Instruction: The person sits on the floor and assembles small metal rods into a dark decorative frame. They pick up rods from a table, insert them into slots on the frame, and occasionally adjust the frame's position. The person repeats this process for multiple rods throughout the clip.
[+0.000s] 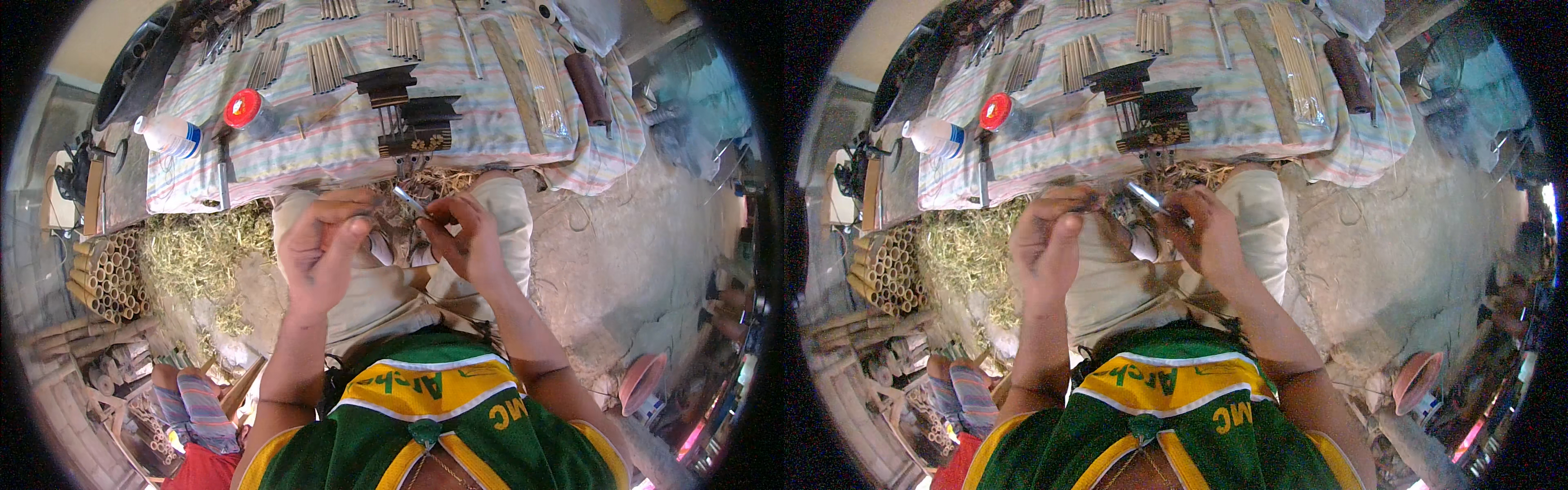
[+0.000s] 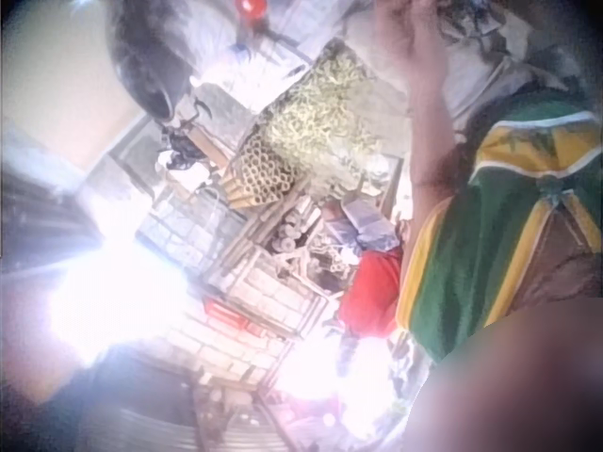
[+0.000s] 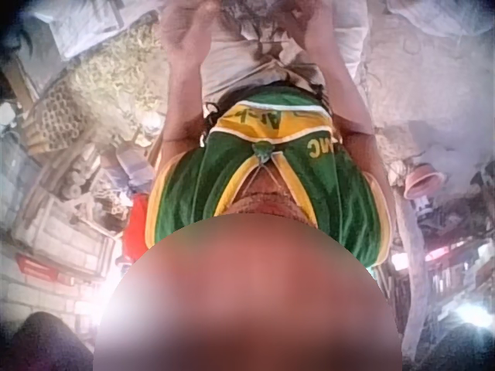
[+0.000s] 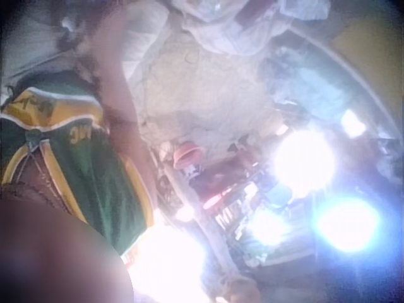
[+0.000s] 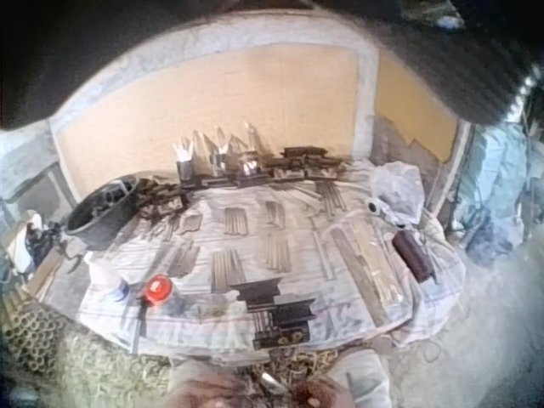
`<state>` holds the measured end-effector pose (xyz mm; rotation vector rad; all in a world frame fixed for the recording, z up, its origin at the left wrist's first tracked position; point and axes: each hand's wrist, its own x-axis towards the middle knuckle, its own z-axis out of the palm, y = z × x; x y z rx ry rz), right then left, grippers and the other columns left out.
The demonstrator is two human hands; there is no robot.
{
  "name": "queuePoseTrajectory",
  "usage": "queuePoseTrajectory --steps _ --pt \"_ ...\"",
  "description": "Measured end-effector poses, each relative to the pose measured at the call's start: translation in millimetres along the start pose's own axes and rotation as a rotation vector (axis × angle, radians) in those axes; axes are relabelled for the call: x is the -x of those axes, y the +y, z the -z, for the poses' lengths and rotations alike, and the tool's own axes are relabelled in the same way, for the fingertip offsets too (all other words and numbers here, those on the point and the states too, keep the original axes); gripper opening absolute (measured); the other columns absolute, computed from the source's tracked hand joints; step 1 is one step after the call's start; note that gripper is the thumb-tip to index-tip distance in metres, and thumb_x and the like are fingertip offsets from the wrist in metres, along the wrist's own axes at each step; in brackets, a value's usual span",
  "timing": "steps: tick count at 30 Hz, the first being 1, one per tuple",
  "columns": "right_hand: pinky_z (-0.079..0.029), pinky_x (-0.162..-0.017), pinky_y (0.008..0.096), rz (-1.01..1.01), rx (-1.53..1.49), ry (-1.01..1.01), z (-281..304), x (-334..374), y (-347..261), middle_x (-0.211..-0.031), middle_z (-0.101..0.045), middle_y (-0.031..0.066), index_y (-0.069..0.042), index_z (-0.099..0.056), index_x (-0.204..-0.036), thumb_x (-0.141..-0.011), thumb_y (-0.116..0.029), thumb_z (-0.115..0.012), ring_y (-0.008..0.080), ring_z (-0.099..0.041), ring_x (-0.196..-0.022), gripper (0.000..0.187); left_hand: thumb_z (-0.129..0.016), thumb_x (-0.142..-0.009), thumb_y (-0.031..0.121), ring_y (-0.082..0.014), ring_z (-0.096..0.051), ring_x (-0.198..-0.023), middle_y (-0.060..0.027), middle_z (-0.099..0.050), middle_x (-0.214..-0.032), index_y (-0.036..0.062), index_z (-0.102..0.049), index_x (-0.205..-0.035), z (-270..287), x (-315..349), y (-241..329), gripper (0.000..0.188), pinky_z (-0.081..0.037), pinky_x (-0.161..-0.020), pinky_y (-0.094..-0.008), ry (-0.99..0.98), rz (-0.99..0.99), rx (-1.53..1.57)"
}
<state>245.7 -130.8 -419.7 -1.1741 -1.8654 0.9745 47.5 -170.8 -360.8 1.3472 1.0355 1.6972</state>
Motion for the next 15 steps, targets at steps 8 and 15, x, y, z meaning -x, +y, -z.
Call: queuePoseTrajectory --steps 8,15 --pt "-0.049 -0.075 0.0397 0.162 0.197 0.305 2.6 -53.6 24.4 -0.098 -0.059 0.016 -0.001 -0.057 -0.101 -0.073 -0.02 -0.079 0.0321 -0.06 -0.087 0.041 -0.059 -0.094 0.006 -0.0181 -0.062 -0.061 -0.0129 -0.062 -0.085 -0.003 -0.057 -0.098 27.3 10.1 7.6 0.01 -0.053 -0.054 -0.0299 -0.018 0.458 0.415" --pt "-0.045 -0.081 0.0388 0.144 -0.123 0.316 -3.2 -90.1 54.2 -0.098 -0.058 0.0173 0.003 -0.052 -0.108 -0.071 -0.011 -0.079 0.0328 -0.056 -0.091 0.048 -0.061 -0.089 0.002 -0.0166 -0.063 -0.058 -0.014 -0.063 -0.084 -0.0054 -0.058 -0.098 42.1 25.6 -5.0 0.012 -0.049 -0.051 -0.0275 -0.224 0.545 -0.424"
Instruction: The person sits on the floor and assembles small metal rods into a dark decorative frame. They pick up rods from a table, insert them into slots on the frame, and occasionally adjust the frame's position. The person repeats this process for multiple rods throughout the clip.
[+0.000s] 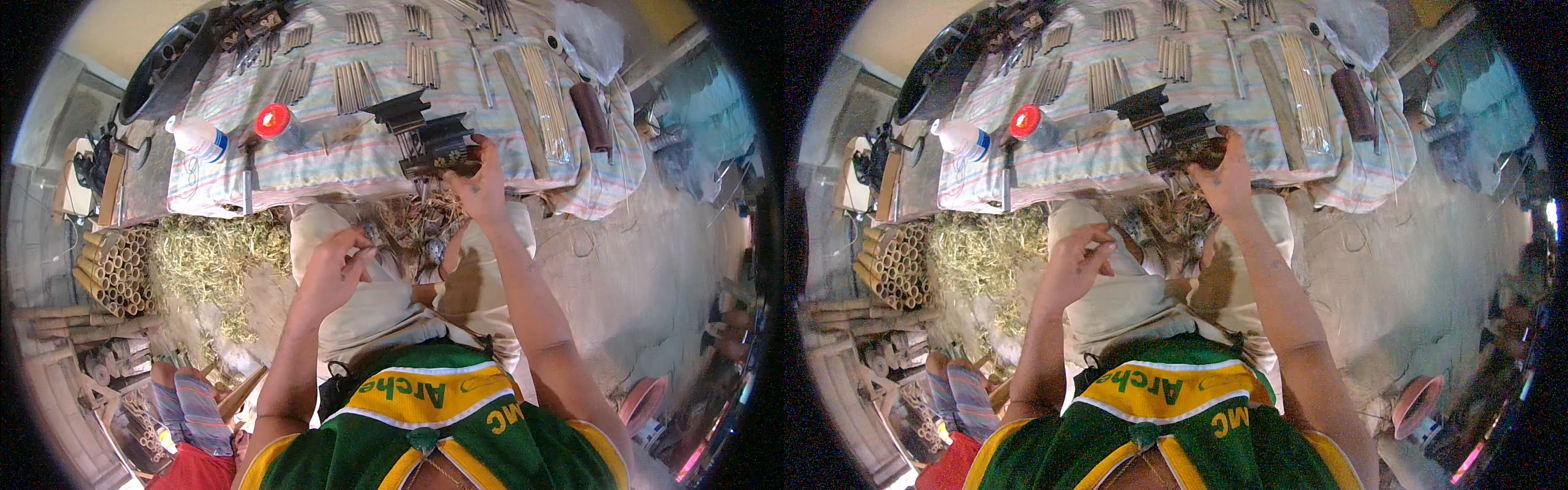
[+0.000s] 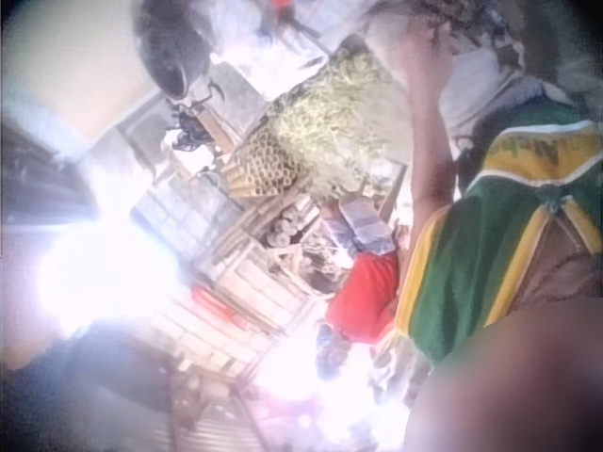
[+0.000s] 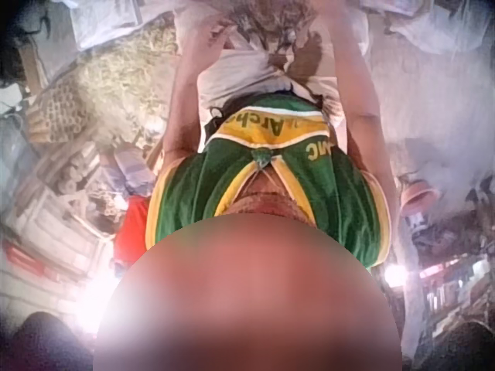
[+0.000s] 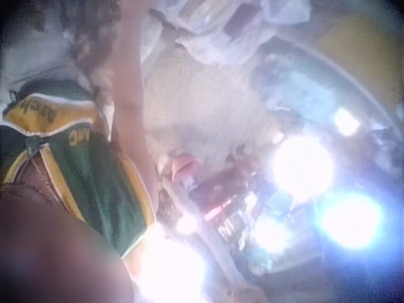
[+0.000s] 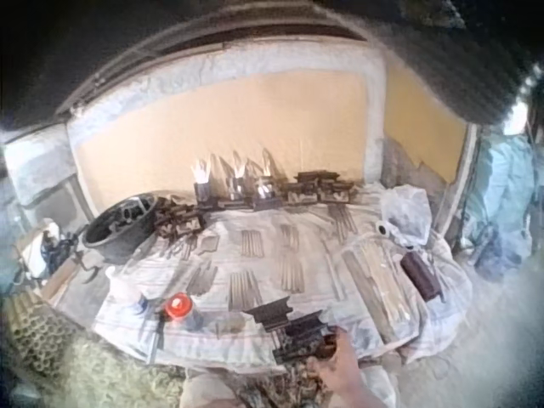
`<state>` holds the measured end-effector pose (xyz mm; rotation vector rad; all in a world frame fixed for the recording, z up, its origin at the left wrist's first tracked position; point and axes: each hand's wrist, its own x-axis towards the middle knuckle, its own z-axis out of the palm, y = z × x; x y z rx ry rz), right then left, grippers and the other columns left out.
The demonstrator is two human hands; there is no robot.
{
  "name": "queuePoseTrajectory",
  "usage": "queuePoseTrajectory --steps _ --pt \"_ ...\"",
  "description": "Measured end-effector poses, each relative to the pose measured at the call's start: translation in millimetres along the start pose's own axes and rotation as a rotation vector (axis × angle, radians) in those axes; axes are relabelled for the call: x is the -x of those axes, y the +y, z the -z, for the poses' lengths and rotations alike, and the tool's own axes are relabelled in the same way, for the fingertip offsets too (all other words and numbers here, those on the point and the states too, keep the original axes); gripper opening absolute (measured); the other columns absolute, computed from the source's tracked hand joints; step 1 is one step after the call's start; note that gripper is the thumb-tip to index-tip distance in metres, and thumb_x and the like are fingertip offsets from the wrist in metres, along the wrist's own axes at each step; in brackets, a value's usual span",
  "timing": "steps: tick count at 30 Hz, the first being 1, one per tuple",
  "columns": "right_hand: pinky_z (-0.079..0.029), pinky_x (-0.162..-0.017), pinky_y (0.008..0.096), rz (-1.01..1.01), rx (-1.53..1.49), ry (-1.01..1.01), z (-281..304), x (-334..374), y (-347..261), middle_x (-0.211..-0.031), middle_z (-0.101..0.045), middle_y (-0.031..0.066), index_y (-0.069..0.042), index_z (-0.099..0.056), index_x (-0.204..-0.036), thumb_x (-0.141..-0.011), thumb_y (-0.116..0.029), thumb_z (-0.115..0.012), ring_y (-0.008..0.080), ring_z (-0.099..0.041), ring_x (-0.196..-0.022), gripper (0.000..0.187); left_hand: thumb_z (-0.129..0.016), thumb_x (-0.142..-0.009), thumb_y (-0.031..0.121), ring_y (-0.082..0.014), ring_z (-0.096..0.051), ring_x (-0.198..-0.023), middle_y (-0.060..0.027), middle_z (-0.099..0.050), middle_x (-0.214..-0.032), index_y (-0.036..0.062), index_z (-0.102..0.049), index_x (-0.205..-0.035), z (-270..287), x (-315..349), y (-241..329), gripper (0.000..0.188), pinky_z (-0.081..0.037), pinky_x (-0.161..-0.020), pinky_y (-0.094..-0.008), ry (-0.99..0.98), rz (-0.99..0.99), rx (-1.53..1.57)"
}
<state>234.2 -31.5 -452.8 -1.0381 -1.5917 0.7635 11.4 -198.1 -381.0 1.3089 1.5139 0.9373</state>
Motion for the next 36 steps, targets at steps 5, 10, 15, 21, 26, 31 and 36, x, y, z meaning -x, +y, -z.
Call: queuePoseTrajectory --steps 5,10,15,21,26,31,36 --pt "-0.047 -0.08 0.0376 0.218 0.247 -0.296 13.6 -19.2 0.2 -0.095 -0.061 0.0142 0.001 -0.052 -0.113 -0.076 -0.009 -0.075 0.0292 -0.058 -0.091 0.045 -0.06 -0.091 0.01 -0.0162 -0.064 -0.065 -0.0103 -0.063 -0.075 -0.0047 -0.057 -0.1 3.9 -3.9 -6.2 0.017 -0.051 -0.057 -0.0301 -0.231 0.095 -0.277" --pt "-0.046 -0.084 0.0308 -0.203 -0.262 -0.331 6.8 -34.9 -30.3 -0.1 -0.063 0.0087 -0.001 -0.052 -0.114 -0.087 -0.016 -0.069 0.0155 -0.056 -0.094 0.035 -0.064 -0.09 0.014 -0.0151 -0.063 -0.071 -0.0091 -0.064 -0.078 -0.0031 -0.06 -0.102 10.9 0.2 9.9 0.022 -0.05 -0.059 -0.0291 -0.055 -0.102 -0.405" --pt "-0.045 -0.086 0.0271 0.005 -0.396 -0.282 19.2 -62.5 -79.0 -0.105 -0.063 0.0035 0.001 -0.053 -0.117 -0.094 -0.019 -0.062 0.0113 -0.056 -0.094 0.032 -0.067 -0.089 0.015 -0.0096 -0.062 -0.075 -0.0046 -0.066 -0.084 -0.0019 -0.063 -0.103 42.7 -4.9 54.3 0.022 -0.048 -0.059 -0.0244 0.078 -0.076 -0.107" --pt "-0.045 -0.086 0.0261 0.09 -0.565 -0.262 37.0 -102.9 -141.4 -0.109 -0.064 0.0042 0.0 -0.058 -0.116 -0.096 -0.015 -0.059 0.008 -0.057 -0.095 0.025 -0.067 -0.088 0.008 -0.0066 -0.059 -0.071 -0.0037 -0.066 -0.079 -0.0049 -0.065 -0.096 99.7 -2.2 137.0 0.015 -0.046 -0.061 -0.0223 0.187 -0.336 -0.155" --pt "-0.049 -0.088 0.0291 0.203 -0.596 -0.253 56.4 -136.3 -188.2 -0.111 -0.064 0.0058 0.001 -0.058 -0.117 -0.097 -0.016 -0.055 0.0113 -0.059 -0.098 0.026 -0.07 -0.083 0.004 -0.0087 -0.056 -0.07 -0.0058 -0.064 -0.081 -0.0033 -0.068 -0.09 124.3 1.4 204.0 0.01 -0.045 -0.062 -0.0245 0.187 -0.629 -0.381" --pt "-0.052 -0.09 0.0338 0.235 -0.574 -0.282 71.9 -156.9 -231.4 -0.114 -0.063 0.0076 -0.001 -0.058 -0.119 -0.098 -0.019 -0.054 0.0155 -0.061 -0.102 0.028 -0.07 -0.08 0.004 -0.0152 -0.056 -0.07 -0.0089 -0.06 -0.077 -0.0011 -0.068 -0.09 125.0 -10.1 266.6 0.012 -0.044 -0.061 -0.0287 0.25 -1.0 -0.589" --pt "-0.052 -0.087 0.03 0.286 -0.588 -0.286 75.6 -159.8 -258.5 -0.107 -0.064 0.0053 0.001 -0.059 -0.112 -0.096 -0.02 -0.057 0.0115 -0.06 -0.096 0.027 -0.07 -0.081 0.009 -0.0184 -0.056 -0.068 -0.0097 -0.059 -0.077 -0.0004 -0.068 -0.091 112.5 -37.0 313.6 0.013 -0.044 -0.061 -0.0299 0.175 -1.089 -0.632"
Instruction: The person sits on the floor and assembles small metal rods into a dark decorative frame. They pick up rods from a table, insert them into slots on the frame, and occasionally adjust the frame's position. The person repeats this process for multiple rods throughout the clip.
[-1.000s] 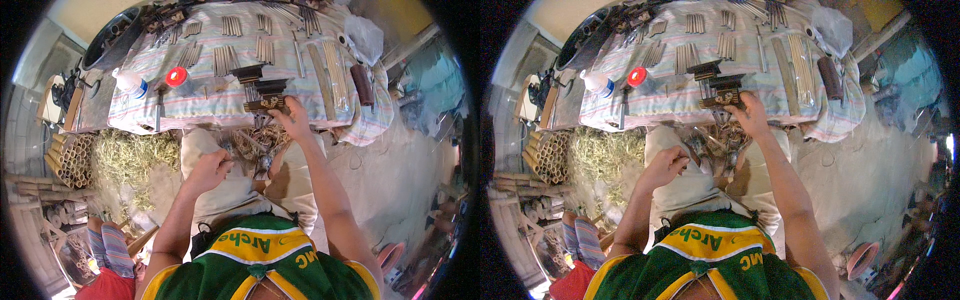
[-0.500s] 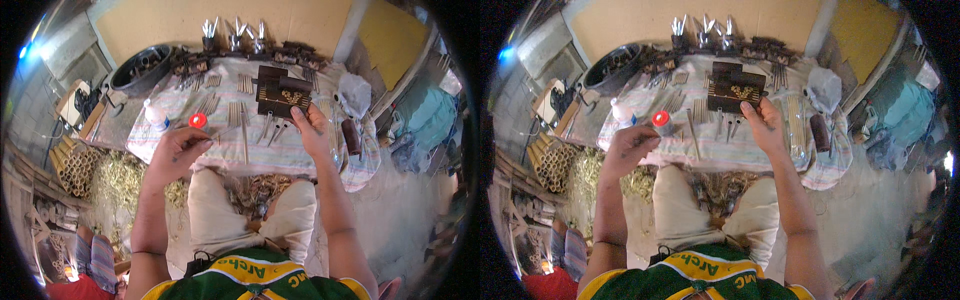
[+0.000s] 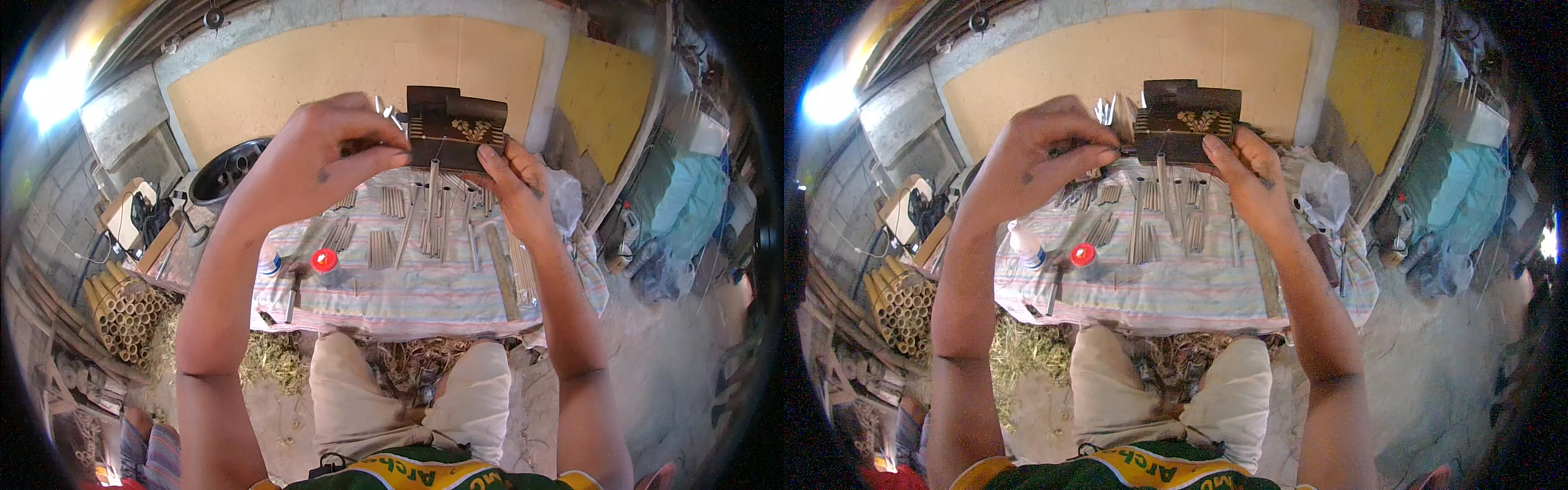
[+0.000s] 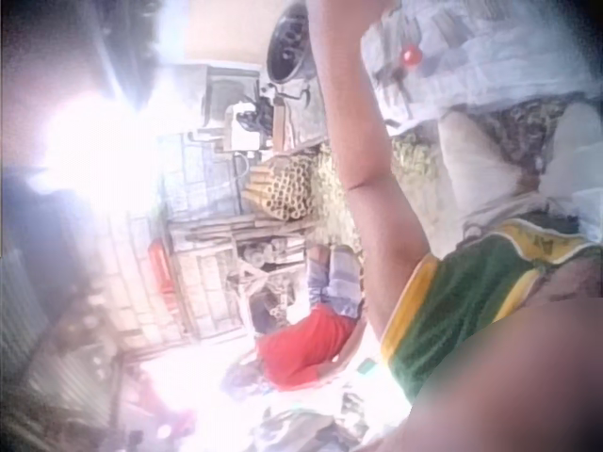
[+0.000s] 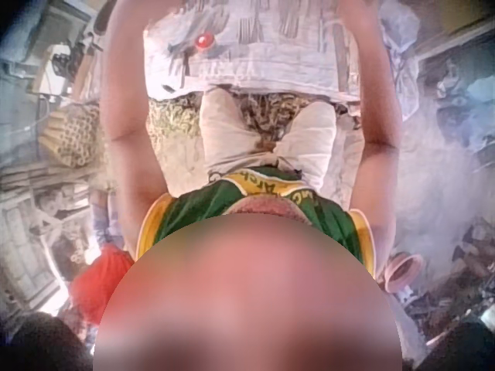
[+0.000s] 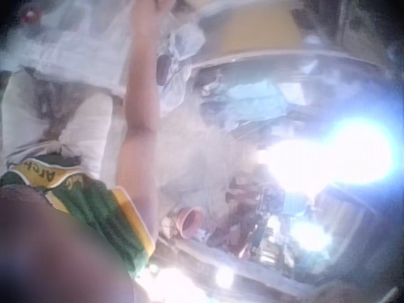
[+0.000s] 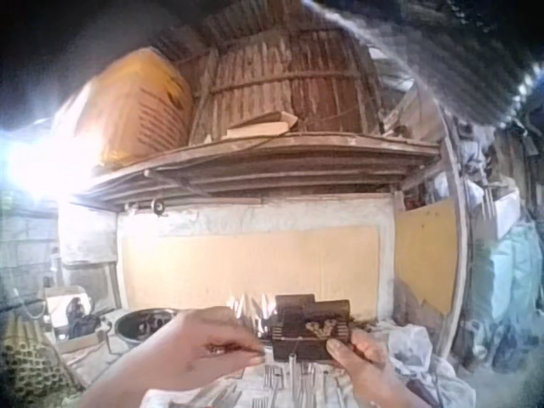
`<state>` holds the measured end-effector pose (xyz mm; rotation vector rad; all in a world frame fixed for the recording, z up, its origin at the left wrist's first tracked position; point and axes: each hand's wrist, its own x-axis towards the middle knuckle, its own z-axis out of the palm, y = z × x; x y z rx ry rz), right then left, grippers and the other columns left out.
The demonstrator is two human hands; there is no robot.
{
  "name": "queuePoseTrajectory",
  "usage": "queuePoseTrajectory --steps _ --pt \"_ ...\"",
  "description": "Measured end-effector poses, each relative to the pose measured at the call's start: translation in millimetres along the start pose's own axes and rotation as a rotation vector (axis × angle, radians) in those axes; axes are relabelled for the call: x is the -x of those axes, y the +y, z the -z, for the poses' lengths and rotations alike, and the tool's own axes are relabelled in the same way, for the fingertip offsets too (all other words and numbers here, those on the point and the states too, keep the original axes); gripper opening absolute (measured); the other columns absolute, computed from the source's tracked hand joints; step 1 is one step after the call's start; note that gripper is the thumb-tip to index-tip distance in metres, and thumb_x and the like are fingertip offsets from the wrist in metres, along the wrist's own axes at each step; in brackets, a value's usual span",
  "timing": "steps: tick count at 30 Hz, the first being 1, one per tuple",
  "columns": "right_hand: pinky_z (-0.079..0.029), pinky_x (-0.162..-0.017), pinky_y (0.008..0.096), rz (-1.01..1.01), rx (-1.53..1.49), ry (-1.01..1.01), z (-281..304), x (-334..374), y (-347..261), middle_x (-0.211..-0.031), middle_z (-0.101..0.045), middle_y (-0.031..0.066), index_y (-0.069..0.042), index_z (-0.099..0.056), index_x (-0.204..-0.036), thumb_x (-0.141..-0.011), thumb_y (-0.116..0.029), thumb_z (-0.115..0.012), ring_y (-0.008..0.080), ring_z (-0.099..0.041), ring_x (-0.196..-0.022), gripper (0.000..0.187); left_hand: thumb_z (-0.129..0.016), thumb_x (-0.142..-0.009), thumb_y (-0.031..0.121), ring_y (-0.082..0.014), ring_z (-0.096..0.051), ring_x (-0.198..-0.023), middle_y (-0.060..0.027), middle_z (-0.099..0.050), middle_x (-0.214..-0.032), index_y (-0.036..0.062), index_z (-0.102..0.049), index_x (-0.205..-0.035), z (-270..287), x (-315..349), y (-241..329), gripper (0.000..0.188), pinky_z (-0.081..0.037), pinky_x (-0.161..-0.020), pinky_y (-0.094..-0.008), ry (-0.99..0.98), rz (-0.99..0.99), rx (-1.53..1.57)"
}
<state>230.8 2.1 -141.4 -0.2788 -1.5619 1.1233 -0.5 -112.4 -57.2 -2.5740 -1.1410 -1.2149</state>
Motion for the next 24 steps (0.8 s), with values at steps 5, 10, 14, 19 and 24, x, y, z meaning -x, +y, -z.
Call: queuePoseTrajectory --steps 5,10,14,19,24 --pt "-0.051 -0.088 0.0283 0.011 -0.025 -0.044 -6.5 1.7 -10.6 -0.107 -0.066 0.0046 0.0 -0.06 -0.113 -0.096 -0.02 -0.058 0.0109 -0.061 -0.097 0.026 -0.073 -0.08 0.012 -0.0174 -0.058 -0.076 -0.007 -0.061 -0.08 0.0022 -0.069 -0.09 -12.5 -31.2 0.6 0.014 -0.045 -0.066 -0.0293 -0.03 -0.11 -0.043" --pt "-0.049 -0.089 0.027 0.002 -0.05 -0.043 -7.7 4.9 -15.6 -0.106 -0.067 0.0045 -0.001 -0.06 -0.115 -0.095 -0.018 -0.059 0.0104 -0.061 -0.096 0.026 -0.075 -0.078 0.014 -0.0167 -0.057 -0.076 -0.0063 -0.06 -0.079 0.0033 -0.07 -0.087 -22.5 -47.3 1.4 0.015 -0.044 -0.066 -0.0293 0.009 -0.168 -0.074" --pt "-0.049 -0.087 0.0258 -0.008 -0.007 -0.023 -8.1 6.0 -16.6 -0.106 -0.067 0.0043 0.0 -0.059 -0.115 -0.095 -0.017 -0.06 0.0096 -0.061 -0.095 0.026 -0.078 -0.075 0.015 -0.0141 -0.053 -0.072 -0.0037 -0.057 -0.077 0.0049 -0.07 -0.084 -26.7 -55.7 -1.9 0.015 -0.041 -0.063 -0.0277 0.055 -0.114 -0.028" --pt "-0.049 -0.086 0.0249 0.015 -0.033 -0.057 -8.9 4.9 -16.8 -0.106 -0.067 0.0041 0.0 -0.059 -0.115 -0.095 -0.017 -0.06 0.0087 -0.061 -0.095 0.027 -0.08 -0.072 0.017 -0.0121 -0.051 -0.07 -0.0019 -0.056 -0.077 0.0059 -0.069 -0.081 -30.0 -59.2 -6.3 0.018 -0.04 -0.062 -0.0268 0.085 -0.124 -0.036" --pt "-0.052 -0.085 0.0274 0.004 -0.056 -0.049 -12.4 6.7 -21.1 -0.106 -0.066 0.0044 -0.001 -0.059 -0.114 -0.095 -0.018 -0.059 0.01 -0.061 -0.095 0.026 -0.081 -0.071 0.018 -0.0118 -0.051 -0.069 -0.0021 -0.055 -0.076 0.0044 -0.068 -0.08 -28.1 -59.0 -10.3 0.021 -0.04 -0.062 -0.0273 0.089 -0.131 -0.052"
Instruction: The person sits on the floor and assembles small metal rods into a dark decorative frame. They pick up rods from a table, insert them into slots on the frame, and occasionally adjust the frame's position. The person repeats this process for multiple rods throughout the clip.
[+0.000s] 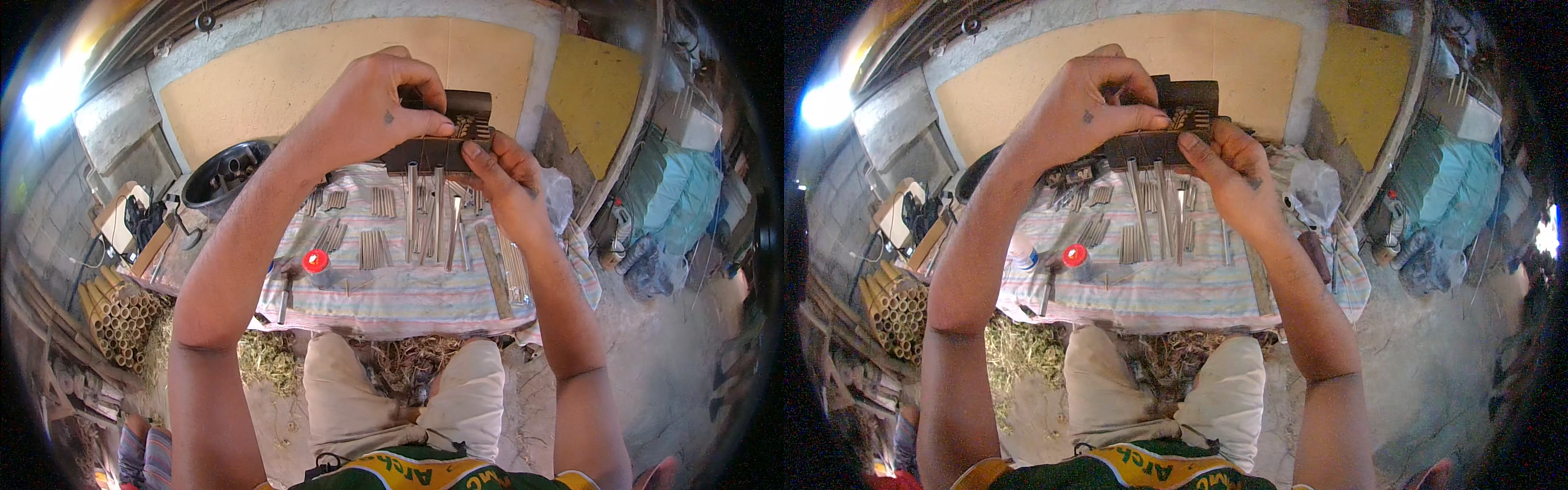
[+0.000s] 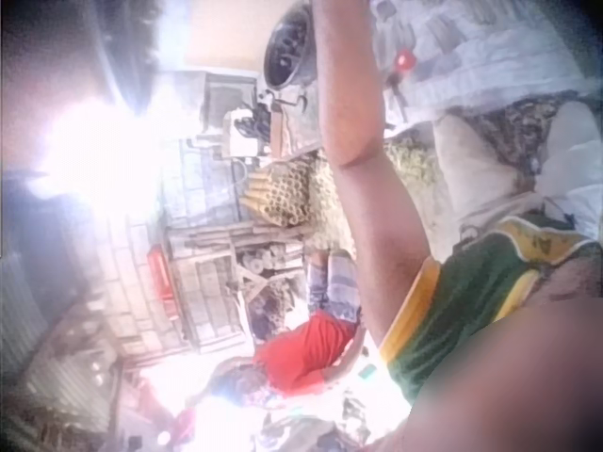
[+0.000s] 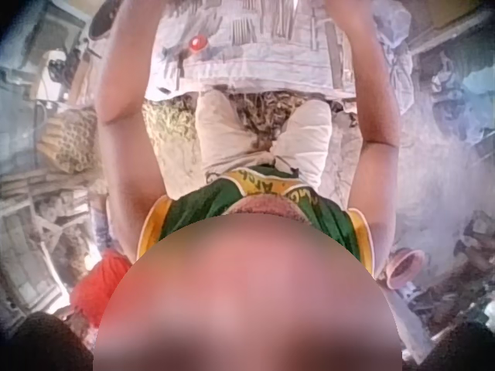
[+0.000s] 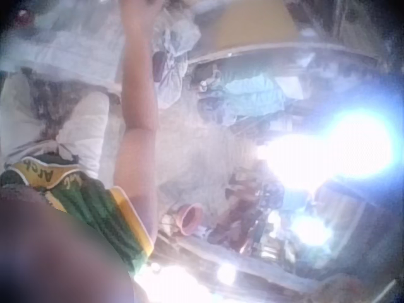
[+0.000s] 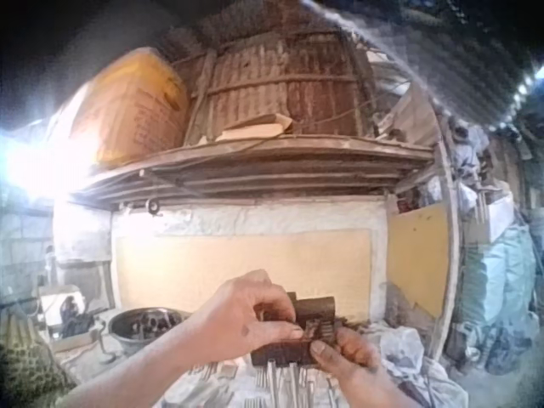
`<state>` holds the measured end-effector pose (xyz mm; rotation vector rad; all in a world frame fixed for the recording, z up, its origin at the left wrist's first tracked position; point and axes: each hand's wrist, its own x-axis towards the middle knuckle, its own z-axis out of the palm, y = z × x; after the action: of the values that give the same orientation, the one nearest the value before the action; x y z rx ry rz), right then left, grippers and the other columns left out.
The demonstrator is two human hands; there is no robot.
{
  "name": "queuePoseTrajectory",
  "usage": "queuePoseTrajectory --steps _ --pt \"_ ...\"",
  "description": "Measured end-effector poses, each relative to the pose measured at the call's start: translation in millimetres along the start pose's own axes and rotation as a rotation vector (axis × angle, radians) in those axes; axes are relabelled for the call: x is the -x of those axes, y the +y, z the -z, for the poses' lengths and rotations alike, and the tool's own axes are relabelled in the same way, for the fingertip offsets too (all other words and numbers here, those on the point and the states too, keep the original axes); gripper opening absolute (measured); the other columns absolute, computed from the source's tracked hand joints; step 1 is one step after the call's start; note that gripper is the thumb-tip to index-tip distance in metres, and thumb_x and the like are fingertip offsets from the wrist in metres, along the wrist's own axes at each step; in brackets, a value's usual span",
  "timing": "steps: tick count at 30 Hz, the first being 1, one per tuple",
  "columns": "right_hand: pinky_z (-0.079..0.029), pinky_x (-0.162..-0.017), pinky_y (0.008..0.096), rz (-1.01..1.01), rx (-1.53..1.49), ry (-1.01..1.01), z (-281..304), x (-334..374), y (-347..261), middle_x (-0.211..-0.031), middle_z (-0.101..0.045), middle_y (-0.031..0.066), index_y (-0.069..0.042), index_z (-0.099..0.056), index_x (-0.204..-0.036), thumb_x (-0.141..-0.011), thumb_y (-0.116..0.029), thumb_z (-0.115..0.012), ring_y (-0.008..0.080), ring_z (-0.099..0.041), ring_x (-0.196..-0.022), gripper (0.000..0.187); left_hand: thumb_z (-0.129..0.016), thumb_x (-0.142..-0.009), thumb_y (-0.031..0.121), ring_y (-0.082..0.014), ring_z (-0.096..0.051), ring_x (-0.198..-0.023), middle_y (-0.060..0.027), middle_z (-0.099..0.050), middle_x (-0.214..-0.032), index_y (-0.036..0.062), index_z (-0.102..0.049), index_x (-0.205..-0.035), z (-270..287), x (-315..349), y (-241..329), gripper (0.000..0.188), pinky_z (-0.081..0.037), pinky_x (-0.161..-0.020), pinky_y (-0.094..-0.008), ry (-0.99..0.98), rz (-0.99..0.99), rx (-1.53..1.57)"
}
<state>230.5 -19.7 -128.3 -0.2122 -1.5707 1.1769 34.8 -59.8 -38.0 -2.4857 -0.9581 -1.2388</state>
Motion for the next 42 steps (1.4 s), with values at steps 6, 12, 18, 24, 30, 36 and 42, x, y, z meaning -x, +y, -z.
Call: queuePoseTrajectory --steps 6,12,18,24,30,36,42 --pt "-0.054 -0.087 0.0368 -0.014 0.02 0.007 -3.4 -2.6 -9.3 -0.11 -0.065 0.0069 -0.001 -0.059 -0.117 -0.096 -0.017 -0.056 0.015 -0.062 -0.099 0.027 -0.08 -0.073 0.02 -0.0124 -0.055 -0.07 -0.0041 -0.06 -0.076 0.002 -0.066 -0.081 6.3 -7.9 0.0 0.024 -0.043 -0.062 -0.0288 -0.038 -0.013 0.009" --pt "-0.055 -0.087 0.0352 0.001 0.018 0.013 -2.0 -8.8 -15.8 -0.111 -0.066 0.009 0.0 -0.059 -0.117 -0.095 -0.02 -0.059 0.017 -0.063 -0.102 0.031 -0.078 -0.071 0.013 -0.0198 -0.062 -0.076 -0.0141 -0.064 -0.076 0.0001 -0.068 -0.08 14.9 -16.9 12.1 0.018 -0.048 -0.069 -0.032 -0.036 0.17 0.087" --pt "-0.056 -0.086 0.0352 0.028 0.046 -0.002 -2.8 -10.7 -20.0 -0.112 -0.065 0.0094 0.001 -0.059 -0.118 -0.094 -0.023 -0.06 0.0174 -0.063 -0.102 0.034 -0.079 -0.07 0.013 -0.0178 -0.059 -0.071 -0.0119 -0.063 -0.074 -0.0008 -0.067 -0.078 14.7 -19.9 16.9 0.02 -0.047 -0.066 -0.031 -0.02 0.186 0.124" --pt "-0.056 -0.086 0.0348 0.046 0.071 -0.017 -2.3 -11.2 -21.3 -0.111 -0.065 0.0091 0.0 -0.06 -0.118 -0.094 -0.025 -0.06 0.0174 -0.063 -0.101 0.035 -0.079 -0.071 0.013 -0.0143 -0.057 -0.067 -0.0092 -0.062 -0.071 -0.001 -0.067 -0.076 15.0 -20.5 16.8 0.019 -0.045 -0.062 -0.0291 -0.015 0.208 0.088" --pt "-0.056 -0.082 0.0348 0.044 0.051 0.002 -2.2 -14.5 -22.1 -0.108 -0.066 0.0078 -0.001 -0.061 -0.116 -0.094 -0.019 -0.058 0.016 -0.064 -0.096 0.029 -0.08 -0.071 0.014 -0.0127 -0.054 -0.061 -0.0066 -0.061 -0.064 0.0 -0.067 -0.074 14.5 -21.7 16.8 0.019 -0.044 -0.058 -0.029 0.005 0.206 0.138" --pt "-0.056 -0.08 0.0361 0.047 0.039 0.004 -1.2 -17.1 -24.4 -0.108 -0.066 0.009 0.0 -0.061 -0.115 -0.095 -0.016 -0.056 0.0174 -0.064 -0.096 0.025 -0.08 -0.071 0.017 -0.0102 -0.049 -0.056 -0.0029 -0.056 -0.059 0.0017 -0.067 -0.073 19.6 -25.1 25.3 0.02 -0.039 -0.053 -0.028 0.015 0.26 0.013" --pt "-0.055 -0.083 0.0394 0.036 0.012 -0.029 6.2 -22.5 -25.8 -0.11 -0.065 0.0091 0.0 -0.059 -0.116 -0.095 -0.016 -0.055 0.0201 -0.064 -0.099 0.027 -0.08 -0.071 0.016 -0.0071 -0.042 -0.052 0.0007 -0.051 -0.056 0.0023 -0.066 -0.072 18.3 -29.1 24.0 0.019 -0.033 -0.048 -0.027 0.028 0.195 -0.036"
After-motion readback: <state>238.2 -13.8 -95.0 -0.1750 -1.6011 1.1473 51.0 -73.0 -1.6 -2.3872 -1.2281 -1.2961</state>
